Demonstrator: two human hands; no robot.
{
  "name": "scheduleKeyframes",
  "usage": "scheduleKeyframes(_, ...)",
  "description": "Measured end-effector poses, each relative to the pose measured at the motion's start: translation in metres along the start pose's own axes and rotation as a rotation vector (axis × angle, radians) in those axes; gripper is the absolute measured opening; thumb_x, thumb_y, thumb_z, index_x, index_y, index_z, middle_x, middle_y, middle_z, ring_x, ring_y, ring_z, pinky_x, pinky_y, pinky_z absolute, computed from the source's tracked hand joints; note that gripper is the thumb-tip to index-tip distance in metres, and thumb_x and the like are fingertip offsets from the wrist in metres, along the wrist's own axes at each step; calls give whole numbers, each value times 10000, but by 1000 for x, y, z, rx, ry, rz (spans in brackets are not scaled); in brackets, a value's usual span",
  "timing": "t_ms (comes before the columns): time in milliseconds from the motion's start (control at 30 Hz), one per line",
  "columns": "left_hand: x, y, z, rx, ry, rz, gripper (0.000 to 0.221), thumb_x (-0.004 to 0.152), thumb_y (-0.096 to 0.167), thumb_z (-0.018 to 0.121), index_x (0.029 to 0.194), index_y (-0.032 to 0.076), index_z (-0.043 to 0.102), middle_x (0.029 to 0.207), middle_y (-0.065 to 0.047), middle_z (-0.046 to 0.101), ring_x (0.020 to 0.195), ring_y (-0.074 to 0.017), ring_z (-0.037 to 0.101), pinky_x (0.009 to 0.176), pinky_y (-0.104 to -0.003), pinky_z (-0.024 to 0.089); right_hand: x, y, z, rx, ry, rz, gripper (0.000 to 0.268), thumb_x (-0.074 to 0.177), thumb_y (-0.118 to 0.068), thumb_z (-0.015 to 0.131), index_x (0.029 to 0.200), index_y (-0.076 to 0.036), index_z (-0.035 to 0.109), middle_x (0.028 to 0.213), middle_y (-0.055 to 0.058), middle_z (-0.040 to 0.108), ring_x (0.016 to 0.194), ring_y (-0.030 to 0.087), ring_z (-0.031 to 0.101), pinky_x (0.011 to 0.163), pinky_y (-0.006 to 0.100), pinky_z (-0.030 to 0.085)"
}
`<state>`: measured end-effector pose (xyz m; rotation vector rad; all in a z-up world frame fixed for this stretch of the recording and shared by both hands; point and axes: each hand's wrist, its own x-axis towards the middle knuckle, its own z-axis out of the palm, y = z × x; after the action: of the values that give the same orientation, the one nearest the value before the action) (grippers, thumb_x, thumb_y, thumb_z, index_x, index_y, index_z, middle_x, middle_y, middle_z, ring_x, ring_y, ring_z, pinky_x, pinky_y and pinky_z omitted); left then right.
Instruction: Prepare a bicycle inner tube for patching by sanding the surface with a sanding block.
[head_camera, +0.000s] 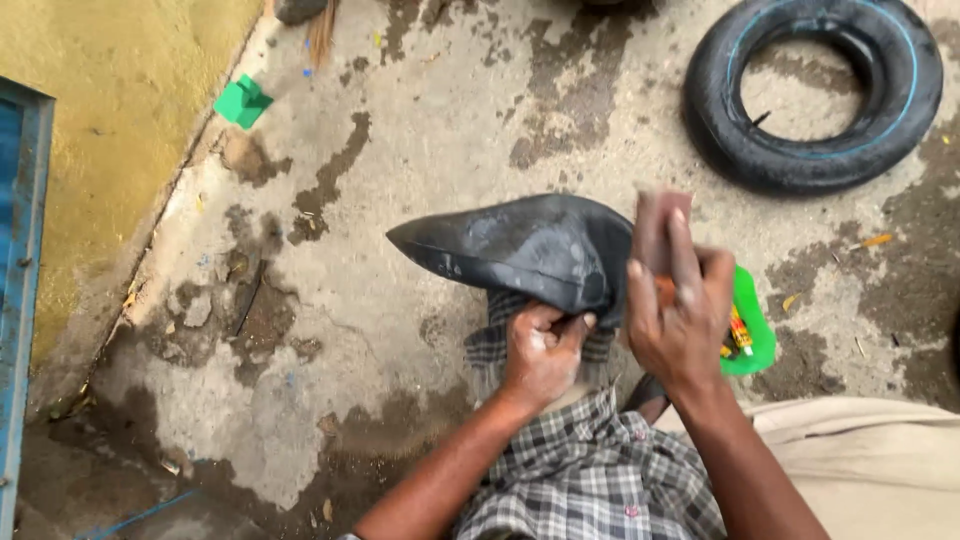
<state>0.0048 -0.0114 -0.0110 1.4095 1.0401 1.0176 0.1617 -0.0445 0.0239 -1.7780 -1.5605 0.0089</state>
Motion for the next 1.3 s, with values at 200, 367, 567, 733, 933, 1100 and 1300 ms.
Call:
scheduleKeyframes(200,-3,-10,-7,13,-10,99,141,939,13,697,808,-20,658,691,-41,629,562,-74,518,527,-286,409,-41,-19,6,100,-81,-55,633,924,-197,706,1487,21,515,1096,279,528,961,364,555,796,455,496)
scheduleKeyframes(367,-3,4,-3,125,-75,70,198,939,19,751,763,-30,674,624,-84,627,504,-127,501,513,-306,373,20,-11,-1,-32,-107,77,589,954,-216,744,1487,-11,600,1067,302,540,914,358,557,730,457,484)
scheduleKeyframes(567,-6,-16,-4,2,-41,-3,138,931,-36,686,793,-37,675,709,-84,645,525,-129,512,488,-312,398,-42,-18,-5,46,-71,-41,603,941,-181,682,1481,33,522,1115,265,552,983,349,530,850,464,472)
scheduleKeyframes(733,-3,-15,-7,65,-40,199,129,930,-35,691,809,-9,655,751,-49,645,561,-86,538,511,-275,425,20,-20,9,40,-122,-3,611,935,-192,719,1494,1,566,1032,246,563,902,335,536,778,462,471)
scheduleKeyframes(933,-9,-27,0,9,-41,-71,231,967,-10,743,761,-54,649,670,-97,587,553,-123,444,514,-282,349,-40,-14,-8,3,-47,4,621,975,-169,695,1539,20,514,1111,263,517,1020,339,535,829,449,476)
scheduleKeyframes(1100,-2,-3,-8,73,-30,208,56,936,-13,656,889,-25,684,831,-37,663,686,-53,586,615,-255,471,-7,-22,7,123,-120,-1,585,935,-187,682,1469,16,556,1049,242,538,928,322,538,782,443,481)
scheduleKeyframes(1300,4,1,-4,-115,-20,-41,26,919,-19,691,899,-34,697,790,-83,657,626,-88,518,529,-290,413,0,-8,1,0,-32,23,558,999,-200,704,1500,1,563,1056,246,544,911,332,547,794,472,482)
